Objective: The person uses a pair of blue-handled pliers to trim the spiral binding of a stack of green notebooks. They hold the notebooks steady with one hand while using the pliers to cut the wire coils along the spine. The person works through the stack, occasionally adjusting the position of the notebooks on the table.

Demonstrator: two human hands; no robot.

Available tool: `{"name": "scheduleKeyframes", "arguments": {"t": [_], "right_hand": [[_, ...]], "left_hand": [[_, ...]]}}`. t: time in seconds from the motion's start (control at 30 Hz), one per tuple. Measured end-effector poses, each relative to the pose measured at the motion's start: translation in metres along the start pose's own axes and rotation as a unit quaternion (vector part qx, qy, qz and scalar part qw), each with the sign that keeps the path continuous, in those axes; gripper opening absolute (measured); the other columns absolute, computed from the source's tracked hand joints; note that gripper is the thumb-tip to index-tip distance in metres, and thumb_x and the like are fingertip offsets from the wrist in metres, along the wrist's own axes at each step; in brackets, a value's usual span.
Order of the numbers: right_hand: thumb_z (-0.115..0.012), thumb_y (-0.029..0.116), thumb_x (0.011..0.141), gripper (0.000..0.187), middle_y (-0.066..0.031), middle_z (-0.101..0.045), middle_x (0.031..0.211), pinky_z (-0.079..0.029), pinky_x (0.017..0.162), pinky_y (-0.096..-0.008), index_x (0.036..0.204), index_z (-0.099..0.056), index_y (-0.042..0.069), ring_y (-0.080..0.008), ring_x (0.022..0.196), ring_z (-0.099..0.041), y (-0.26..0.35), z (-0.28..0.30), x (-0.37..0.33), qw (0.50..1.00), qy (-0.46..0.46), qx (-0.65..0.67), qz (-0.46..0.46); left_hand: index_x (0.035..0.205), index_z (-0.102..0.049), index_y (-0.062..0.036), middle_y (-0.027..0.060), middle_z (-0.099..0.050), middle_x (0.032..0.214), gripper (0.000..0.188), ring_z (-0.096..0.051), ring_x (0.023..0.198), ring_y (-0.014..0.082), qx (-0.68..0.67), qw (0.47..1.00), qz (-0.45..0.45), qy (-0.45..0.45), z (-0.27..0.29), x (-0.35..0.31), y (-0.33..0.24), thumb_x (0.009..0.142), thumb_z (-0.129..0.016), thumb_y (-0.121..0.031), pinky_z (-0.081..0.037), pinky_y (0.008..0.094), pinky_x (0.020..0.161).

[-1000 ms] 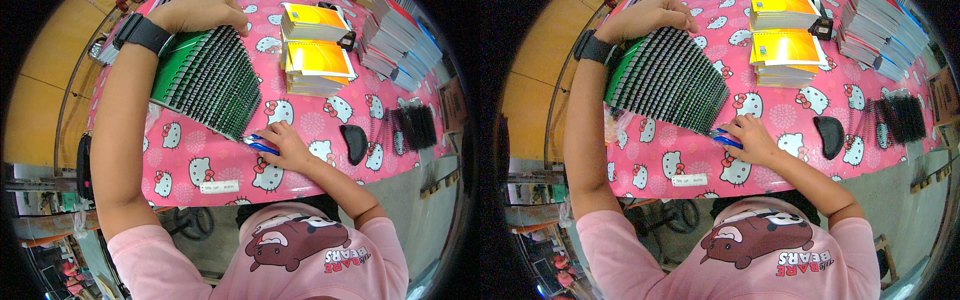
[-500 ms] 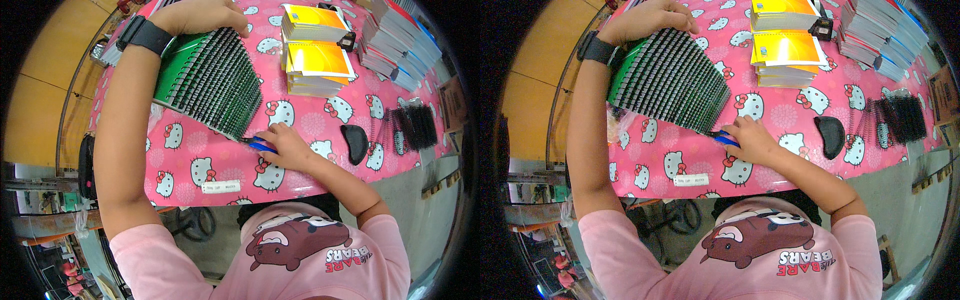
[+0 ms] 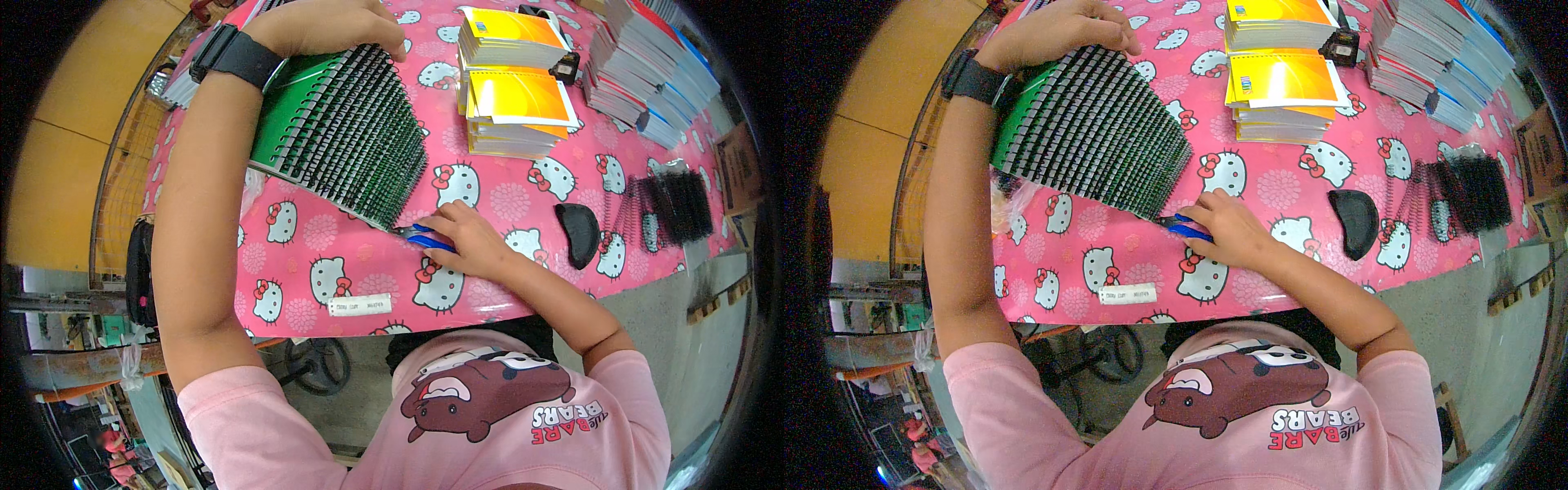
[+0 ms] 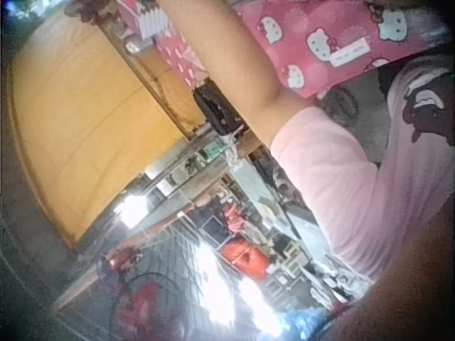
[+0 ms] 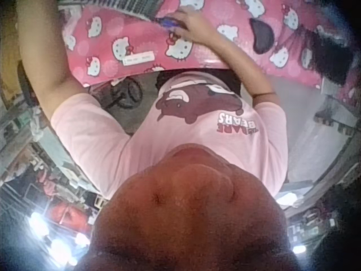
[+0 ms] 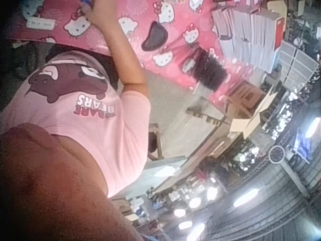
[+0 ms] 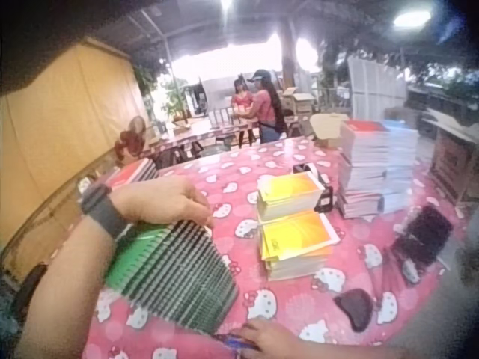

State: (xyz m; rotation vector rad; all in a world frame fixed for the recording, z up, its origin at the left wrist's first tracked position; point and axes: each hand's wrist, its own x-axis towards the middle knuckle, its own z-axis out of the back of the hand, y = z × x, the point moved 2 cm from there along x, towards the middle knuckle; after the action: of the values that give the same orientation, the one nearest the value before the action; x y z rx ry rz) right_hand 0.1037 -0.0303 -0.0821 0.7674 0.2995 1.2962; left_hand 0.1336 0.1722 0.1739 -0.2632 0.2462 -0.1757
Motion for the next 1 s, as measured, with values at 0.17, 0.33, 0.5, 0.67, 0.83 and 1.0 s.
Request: {"name": "scheduleKeyframes", "arguments": {"t": [0.17,0.33,0.5,0.67,0.83,1.0], "right_hand": [[-0.067,0.021,0.067,0.050,-0.0132,-0.052,0.098,-0.041,0.081,-0.0400,0.114,-0.055,0.008,-0.0307,0.093,-0.049,0.005,-0.001,-0.002,0.998,-0.044,-0.027,0.026],[-0.068,0.022,0.067,0.047,-0.0128,-0.051,0.097,-0.040,0.079,-0.0404,0.111,-0.057,0.009,-0.0296,0.093,-0.047,0.004,-0.004,-0.001,0.998,-0.043,-0.044,0.019],[-0.062,0.022,0.077,0.033,-0.0096,-0.058,0.084,-0.047,0.065,-0.0352,0.104,-0.060,0.004,-0.0233,0.076,-0.056,-0.004,0.002,0.011,0.992,0.061,0.092,-0.063],[-0.054,0.025,0.086,0.030,-0.0019,-0.062,0.071,-0.045,0.044,-0.0237,0.104,-0.059,0.001,-0.0127,0.051,-0.056,-0.020,0.006,0.027,0.798,0.249,0.451,-0.313],[-0.067,0.024,0.066,0.048,-0.0124,-0.051,0.097,-0.039,0.080,-0.0416,0.111,-0.058,0.011,-0.0293,0.095,-0.047,0.010,0.008,0.006,0.996,0.028,-0.079,-0.036],[-0.068,0.027,0.066,0.049,-0.0109,-0.052,0.098,-0.040,0.076,-0.0404,0.112,-0.057,0.011,-0.0278,0.094,-0.048,0.008,-0.002,-0.001,0.993,-0.019,-0.114,0.002]], "left_hand": [[0.087,-0.067,-0.0006,0.0127,-0.065,0.078,0.029,-0.059,0.074,0.0195,-0.001,1.000,0.005,0.000,-0.002,0.003,0.005,0.081,-0.054,-0.026,-0.044,0.0312,0.071],[0.087,-0.067,-0.0010,0.0124,-0.065,0.077,0.029,-0.059,0.074,0.0194,0.001,0.999,0.041,-0.005,-0.001,0.003,0.001,0.081,-0.054,-0.026,-0.044,0.0312,0.071],[0.087,-0.067,-0.0011,0.0126,-0.065,0.077,0.030,-0.059,0.074,0.0194,-0.001,1.000,0.028,0.003,-0.001,0.003,0.004,0.081,-0.054,-0.027,-0.044,0.0310,0.071],[0.087,-0.067,-0.0013,0.0131,-0.065,0.079,0.030,-0.059,0.075,0.0202,0.006,1.000,0.006,-0.013,-0.002,0.004,0.004,0.081,-0.054,-0.027,-0.045,0.0310,0.071],[0.088,-0.067,-0.0019,0.0136,-0.065,0.081,0.030,-0.061,0.077,0.0209,0.020,1.000,0.012,-0.006,-0.003,0.003,0.008,0.081,-0.054,-0.028,-0.045,0.0319,0.072],[0.087,-0.068,-0.0017,0.0124,-0.066,0.079,0.030,-0.060,0.076,0.0201,0.009,0.999,0.037,-0.010,-0.001,0.003,0.004,0.080,-0.054,-0.028,-0.045,0.0312,0.072]]}}
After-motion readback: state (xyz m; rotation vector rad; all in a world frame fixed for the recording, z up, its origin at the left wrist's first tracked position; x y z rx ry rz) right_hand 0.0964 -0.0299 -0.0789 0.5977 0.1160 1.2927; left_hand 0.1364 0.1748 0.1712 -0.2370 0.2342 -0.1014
